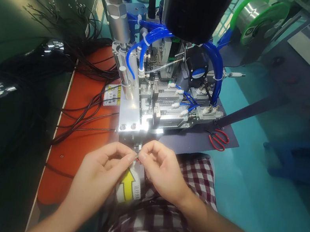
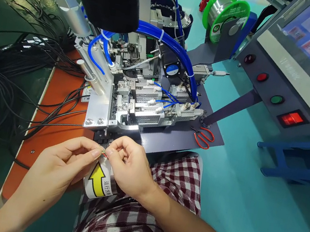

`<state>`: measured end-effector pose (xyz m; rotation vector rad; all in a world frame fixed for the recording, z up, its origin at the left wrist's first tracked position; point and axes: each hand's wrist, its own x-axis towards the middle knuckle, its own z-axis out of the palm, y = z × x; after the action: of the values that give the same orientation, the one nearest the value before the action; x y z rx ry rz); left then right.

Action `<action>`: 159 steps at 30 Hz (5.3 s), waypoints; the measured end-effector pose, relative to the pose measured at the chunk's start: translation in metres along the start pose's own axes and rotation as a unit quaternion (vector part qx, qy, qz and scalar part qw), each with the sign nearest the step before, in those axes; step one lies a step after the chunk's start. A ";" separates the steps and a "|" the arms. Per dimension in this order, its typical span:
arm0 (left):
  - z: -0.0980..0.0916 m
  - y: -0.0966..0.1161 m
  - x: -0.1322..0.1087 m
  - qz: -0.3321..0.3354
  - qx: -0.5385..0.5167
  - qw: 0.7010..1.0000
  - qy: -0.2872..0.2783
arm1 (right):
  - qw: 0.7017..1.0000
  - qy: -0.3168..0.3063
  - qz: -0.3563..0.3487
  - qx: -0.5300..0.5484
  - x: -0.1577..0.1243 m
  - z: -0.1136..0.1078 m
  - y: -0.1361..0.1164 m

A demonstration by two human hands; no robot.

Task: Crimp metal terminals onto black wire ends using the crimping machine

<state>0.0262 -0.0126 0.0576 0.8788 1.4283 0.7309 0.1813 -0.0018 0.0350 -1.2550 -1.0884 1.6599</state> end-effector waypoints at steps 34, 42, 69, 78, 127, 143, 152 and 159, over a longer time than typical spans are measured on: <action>-0.025 -0.015 0.017 0.360 0.381 0.851 0.027 | 0.995 0.031 0.075 0.051 0.015 -0.009 0.004; -0.036 -0.027 0.034 0.433 0.419 0.798 -0.016 | 0.996 0.035 0.065 0.052 0.023 -0.013 0.017; -0.038 -0.032 0.040 0.465 0.440 0.768 -0.007 | 0.997 0.026 0.074 0.012 0.027 -0.014 0.016; -0.036 -0.032 0.040 0.478 0.462 0.747 0.006 | 0.996 0.030 0.088 0.000 0.028 -0.012 0.014; -0.037 -0.034 0.038 0.456 0.506 0.731 0.017 | 0.994 0.071 0.088 0.000 0.026 -0.007 0.013; -0.038 -0.043 0.041 0.457 0.487 0.744 0.020 | 0.996 0.087 0.003 -0.020 0.021 -0.014 0.031; -0.039 -0.046 0.039 0.453 0.491 0.743 0.019 | 0.991 0.103 -0.016 -0.087 0.018 -0.017 0.034; -0.038 -0.046 0.040 0.442 0.487 0.753 0.022 | 0.987 0.106 -0.039 -0.115 0.020 -0.016 0.032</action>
<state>-0.0142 0.0010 0.0001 2.4840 1.3587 0.6296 0.1895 0.0084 -0.0038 -1.4808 -1.2046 1.3353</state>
